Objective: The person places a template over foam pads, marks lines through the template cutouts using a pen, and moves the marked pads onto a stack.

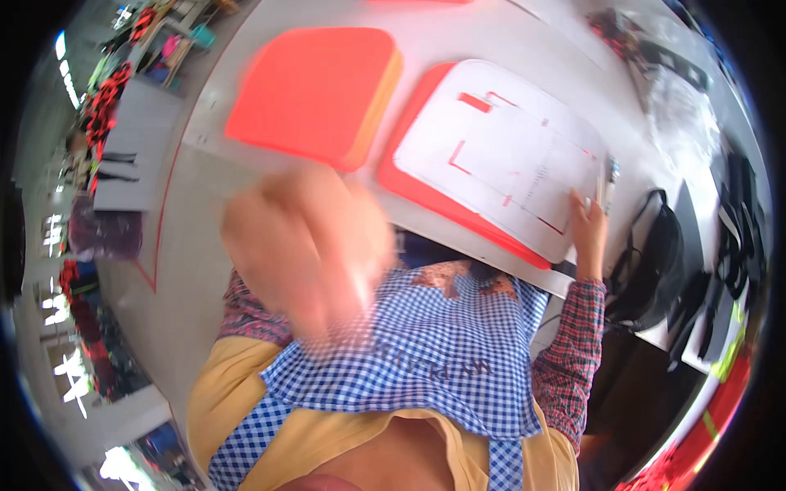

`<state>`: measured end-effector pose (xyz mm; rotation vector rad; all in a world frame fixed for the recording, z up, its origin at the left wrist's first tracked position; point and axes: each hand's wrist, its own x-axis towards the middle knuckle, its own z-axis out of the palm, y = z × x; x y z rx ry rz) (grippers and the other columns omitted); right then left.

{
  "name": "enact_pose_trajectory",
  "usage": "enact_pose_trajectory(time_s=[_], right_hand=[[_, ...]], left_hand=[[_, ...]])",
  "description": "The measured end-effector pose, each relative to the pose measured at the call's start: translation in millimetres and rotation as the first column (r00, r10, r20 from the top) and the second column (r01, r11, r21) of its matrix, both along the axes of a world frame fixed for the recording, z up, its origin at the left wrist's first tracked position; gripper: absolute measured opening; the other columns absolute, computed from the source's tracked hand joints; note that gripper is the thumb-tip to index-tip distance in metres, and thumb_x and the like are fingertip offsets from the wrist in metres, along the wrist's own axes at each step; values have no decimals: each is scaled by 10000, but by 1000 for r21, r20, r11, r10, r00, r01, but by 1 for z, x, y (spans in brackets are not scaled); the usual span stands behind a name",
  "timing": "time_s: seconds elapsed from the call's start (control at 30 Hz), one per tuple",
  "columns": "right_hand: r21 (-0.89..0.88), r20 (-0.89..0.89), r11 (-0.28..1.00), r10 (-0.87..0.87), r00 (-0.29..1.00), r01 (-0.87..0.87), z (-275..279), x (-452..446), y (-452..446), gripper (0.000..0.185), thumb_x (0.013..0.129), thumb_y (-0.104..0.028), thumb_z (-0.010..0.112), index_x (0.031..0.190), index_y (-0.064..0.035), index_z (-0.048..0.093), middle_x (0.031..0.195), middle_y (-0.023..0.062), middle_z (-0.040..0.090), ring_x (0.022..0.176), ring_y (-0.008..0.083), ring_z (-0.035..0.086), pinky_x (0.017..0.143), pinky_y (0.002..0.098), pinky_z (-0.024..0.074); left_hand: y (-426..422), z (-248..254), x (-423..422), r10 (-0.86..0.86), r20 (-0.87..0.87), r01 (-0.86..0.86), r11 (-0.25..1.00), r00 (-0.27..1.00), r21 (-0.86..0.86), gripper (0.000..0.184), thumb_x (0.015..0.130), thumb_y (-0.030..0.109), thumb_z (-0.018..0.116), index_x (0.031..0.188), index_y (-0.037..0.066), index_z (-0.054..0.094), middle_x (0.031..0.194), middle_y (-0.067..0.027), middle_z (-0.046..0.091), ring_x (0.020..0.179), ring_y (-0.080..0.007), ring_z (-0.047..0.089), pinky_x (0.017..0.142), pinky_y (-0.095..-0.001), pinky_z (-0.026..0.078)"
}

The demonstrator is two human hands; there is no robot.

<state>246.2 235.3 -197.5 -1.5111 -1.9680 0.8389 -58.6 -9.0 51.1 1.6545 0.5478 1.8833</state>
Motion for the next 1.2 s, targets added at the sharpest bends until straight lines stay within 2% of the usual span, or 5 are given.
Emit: enact_pose_trajectory(time_s=[0.3,0.63,0.8,1.0,1.2], right_hand=[[-66,201,998,-7,980,21,14,-2,1,469,943,-396,615,1040,61,656,725,114,640,686,154,582,662,342,476],[-8,126,1000,-4,992,6,17,-8,-6,501,940,-411,618,1065,73,645,775,133,655,722,186,613,707,354,488],[-56,72,998,13,997,-9,15,-3,-4,459,941,-384,623,1042,62,655,754,110,636,725,152,595,692,336,480],[-87,-89,995,-57,994,49,20,-6,-10,394,961,-355,602,923,37,626,666,17,505,662,98,453,587,317,400],[89,8,993,-77,997,76,30,-21,-8,423,934,-404,595,927,19,611,719,202,619,689,324,622,654,413,461]], left_hand=[[55,31,71,-569,68,374,622,820,688,183,953,108,602,1026,-7,724,883,-79,627,548,-64,566,495,-192,519],[40,32,112,-628,380,226,671,679,706,184,914,32,623,1045,-66,707,900,-106,609,594,-99,600,565,-203,572],[34,19,70,-564,209,438,784,799,440,181,919,23,596,1046,-75,681,963,-175,613,673,-171,636,579,-230,564],[23,-46,19,206,-132,-242,885,970,-398,99,892,-22,634,982,-14,676,924,-143,649,849,-214,650,735,-329,537],[27,-173,-28,381,-824,-757,647,419,-85,308,864,257,721,1081,42,683,1183,-141,627,1136,-308,559,962,-418,449]])
